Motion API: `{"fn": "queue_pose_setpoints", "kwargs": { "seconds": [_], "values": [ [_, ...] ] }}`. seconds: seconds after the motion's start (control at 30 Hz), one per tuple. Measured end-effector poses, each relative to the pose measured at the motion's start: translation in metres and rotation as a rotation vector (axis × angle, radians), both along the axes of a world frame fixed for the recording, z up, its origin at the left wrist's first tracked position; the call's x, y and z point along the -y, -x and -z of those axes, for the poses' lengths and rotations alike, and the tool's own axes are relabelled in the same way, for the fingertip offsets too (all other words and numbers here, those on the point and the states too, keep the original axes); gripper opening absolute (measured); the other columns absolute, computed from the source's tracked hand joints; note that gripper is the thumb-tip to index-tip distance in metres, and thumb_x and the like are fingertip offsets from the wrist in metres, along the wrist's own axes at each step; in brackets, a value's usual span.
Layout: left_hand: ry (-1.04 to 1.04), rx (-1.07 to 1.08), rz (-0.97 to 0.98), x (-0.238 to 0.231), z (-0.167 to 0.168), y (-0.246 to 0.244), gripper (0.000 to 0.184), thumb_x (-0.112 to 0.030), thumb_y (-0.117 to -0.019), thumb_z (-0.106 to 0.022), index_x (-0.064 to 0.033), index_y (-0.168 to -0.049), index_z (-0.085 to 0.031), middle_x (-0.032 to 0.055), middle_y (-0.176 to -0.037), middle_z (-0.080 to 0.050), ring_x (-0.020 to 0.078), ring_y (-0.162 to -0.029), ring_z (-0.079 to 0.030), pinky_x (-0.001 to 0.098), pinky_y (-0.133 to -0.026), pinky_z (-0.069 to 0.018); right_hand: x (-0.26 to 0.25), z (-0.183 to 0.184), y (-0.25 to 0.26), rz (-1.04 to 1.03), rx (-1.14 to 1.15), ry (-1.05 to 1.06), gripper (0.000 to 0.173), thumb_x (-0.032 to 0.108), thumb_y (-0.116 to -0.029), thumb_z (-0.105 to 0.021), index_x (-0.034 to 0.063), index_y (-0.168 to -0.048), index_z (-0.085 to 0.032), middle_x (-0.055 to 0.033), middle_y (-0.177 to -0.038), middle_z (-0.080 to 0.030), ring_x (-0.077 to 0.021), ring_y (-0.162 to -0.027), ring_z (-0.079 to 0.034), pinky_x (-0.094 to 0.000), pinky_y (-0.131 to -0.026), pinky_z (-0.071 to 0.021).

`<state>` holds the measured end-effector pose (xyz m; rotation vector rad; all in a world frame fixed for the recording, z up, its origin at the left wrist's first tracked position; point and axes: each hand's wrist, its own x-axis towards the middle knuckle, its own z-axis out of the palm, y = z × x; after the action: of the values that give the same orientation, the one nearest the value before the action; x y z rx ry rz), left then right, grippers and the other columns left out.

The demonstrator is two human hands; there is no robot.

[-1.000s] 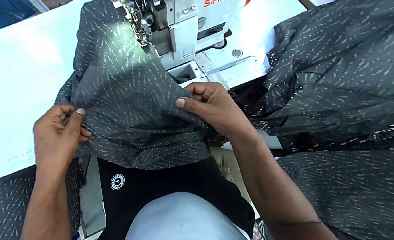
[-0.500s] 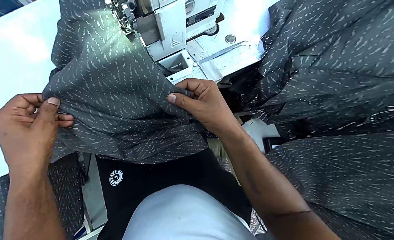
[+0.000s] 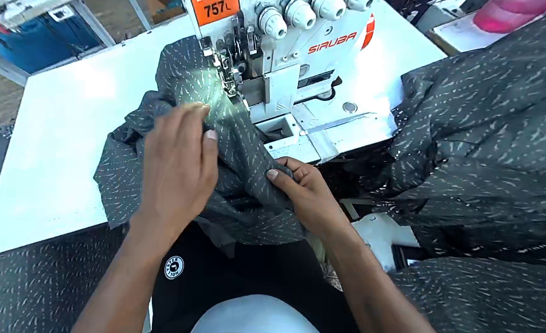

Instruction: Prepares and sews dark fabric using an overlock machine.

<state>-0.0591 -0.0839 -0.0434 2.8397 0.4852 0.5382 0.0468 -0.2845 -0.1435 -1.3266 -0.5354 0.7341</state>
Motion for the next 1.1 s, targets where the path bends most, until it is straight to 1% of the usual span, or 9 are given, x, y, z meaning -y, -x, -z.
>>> {"fn": "queue_pose_setpoints", "kwargs": {
  "seconds": [0.1, 0.33, 0.7, 0.77, 0.87, 0.93, 1.0, 1.03, 1.1],
  "values": [
    [-0.008, -0.062, -0.020, 0.001, 0.015, -0.006, 0.054, -0.037, -0.1083, -0.030, -0.0071, -0.146, -0.053, 0.0090, -0.156, -0.048, 0.0309, -0.144, -0.043, 0.0553, -0.114, -0.0372, 0.005, -0.005, 0.002, -0.003, 0.035, 0.003, 0.018, 0.017, -0.1063, -0.055, 0.0054, -0.111, -0.068, -0.0111, -0.083, -0.069, -0.0176, -0.067, -0.067, -0.0310, -0.057, -0.0584],
    [0.096, -0.073, 0.033, -0.014, 0.021, -0.015, 0.061, -0.041, -0.1085, -0.028, -0.0069, -0.157, -0.041, 0.0082, -0.166, -0.034, 0.0271, -0.157, -0.024, 0.0486, -0.127, -0.0207, 0.001, -0.008, 0.010, 0.015, 0.037, -0.020, 0.017, 0.019, -0.1079, -0.052, 0.0081, -0.112, -0.064, -0.0103, -0.084, -0.067, -0.0169, -0.066, -0.065, -0.0296, -0.055, -0.0560],
    [0.096, -0.180, 0.172, -0.096, 0.013, -0.081, 0.067, -0.045, -0.1073, -0.027, -0.0029, -0.159, -0.035, 0.0158, -0.168, -0.027, 0.0299, -0.158, -0.017, 0.0474, -0.129, -0.0129, -0.064, -0.022, -0.005, 0.131, 0.011, -0.177, 0.016, 0.013, -0.1076, -0.050, 0.0012, -0.113, -0.059, -0.0119, -0.088, -0.067, -0.0188, -0.076, -0.069, -0.0349, -0.067, -0.0606],
    [0.133, -0.096, 0.216, -0.110, 0.014, -0.093, 0.060, -0.038, -0.1069, -0.030, -0.0038, -0.155, -0.042, 0.0157, -0.165, -0.033, 0.0277, -0.157, -0.022, 0.0456, -0.129, -0.0150, -0.074, -0.020, -0.005, 0.153, 0.052, -0.175, 0.016, 0.012, -0.1074, -0.050, 0.0009, -0.115, -0.059, -0.0120, -0.089, -0.068, -0.0194, -0.077, -0.070, -0.0356, -0.067, -0.0609],
    [0.073, 0.252, 0.154, -0.109, 0.022, -0.066, 0.042, -0.018, -0.1070, -0.039, -0.0009, -0.139, -0.059, 0.0184, -0.149, -0.053, 0.0267, -0.141, -0.049, 0.0432, -0.117, -0.0408, -0.075, -0.017, -0.002, 0.153, 0.095, -0.137, 0.016, 0.013, -0.1075, -0.051, 0.0023, -0.116, -0.058, -0.0103, -0.088, -0.067, -0.0179, -0.074, -0.069, -0.0334, -0.063, -0.0603],
    [0.064, 0.231, -0.077, -0.087, 0.026, -0.018, 0.046, -0.026, -0.1063, -0.050, -0.0015, -0.145, -0.051, 0.0226, -0.144, -0.054, 0.0299, -0.116, -0.063, 0.0481, -0.094, -0.0543, -0.070, -0.015, -0.003, 0.143, 0.134, -0.110, 0.015, 0.014, -0.1074, -0.052, 0.0032, -0.116, -0.059, -0.0088, -0.081, -0.067, -0.0167, -0.069, -0.068, -0.0319, -0.061, -0.0594],
    [0.134, -0.023, -0.299, -0.072, 0.044, 0.027, 0.074, -0.046, -0.0952, -0.063, -0.0043, -0.152, -0.041, 0.0254, -0.145, -0.050, 0.0412, -0.104, -0.065, 0.0641, -0.082, -0.0540, -0.068, -0.014, -0.007, 0.145, 0.162, -0.081, 0.013, 0.015, -0.1064, -0.055, 0.0037, -0.112, -0.061, -0.0071, -0.074, -0.065, -0.0150, -0.062, -0.065, -0.0298, -0.057, -0.0565],
    [0.146, -0.135, -0.367, -0.070, 0.055, 0.045, 0.081, -0.054, -0.0914, -0.067, -0.0029, -0.150, -0.045, 0.0291, -0.142, -0.051, 0.0501, -0.106, -0.063, 0.0737, -0.082, -0.0503, -0.069, -0.013, -0.008, 0.146, 0.167, -0.068, 0.012, 0.015, -0.1056, -0.057, 0.0034, -0.108, -0.061, -0.0071, -0.073, -0.065, -0.0149, -0.060, -0.064, -0.0298, -0.056, -0.0557],
    [0.136, -0.211, -0.418, -0.075, 0.064, 0.063, 0.059, -0.050, -0.0975, -0.063, 0.0003, -0.128, -0.063, 0.0304, -0.118, -0.061, 0.0526, -0.100, -0.063, 0.0763, -0.079, -0.0466, -0.072, -0.013, -0.011, 0.167, 0.177, -0.064, 0.013, 0.016, -0.1037, -0.062, 0.0027, -0.103, -0.063, -0.0072, -0.071, -0.065, -0.0147, -0.057, -0.063, -0.0298, -0.054, -0.0550]
  ]
}}
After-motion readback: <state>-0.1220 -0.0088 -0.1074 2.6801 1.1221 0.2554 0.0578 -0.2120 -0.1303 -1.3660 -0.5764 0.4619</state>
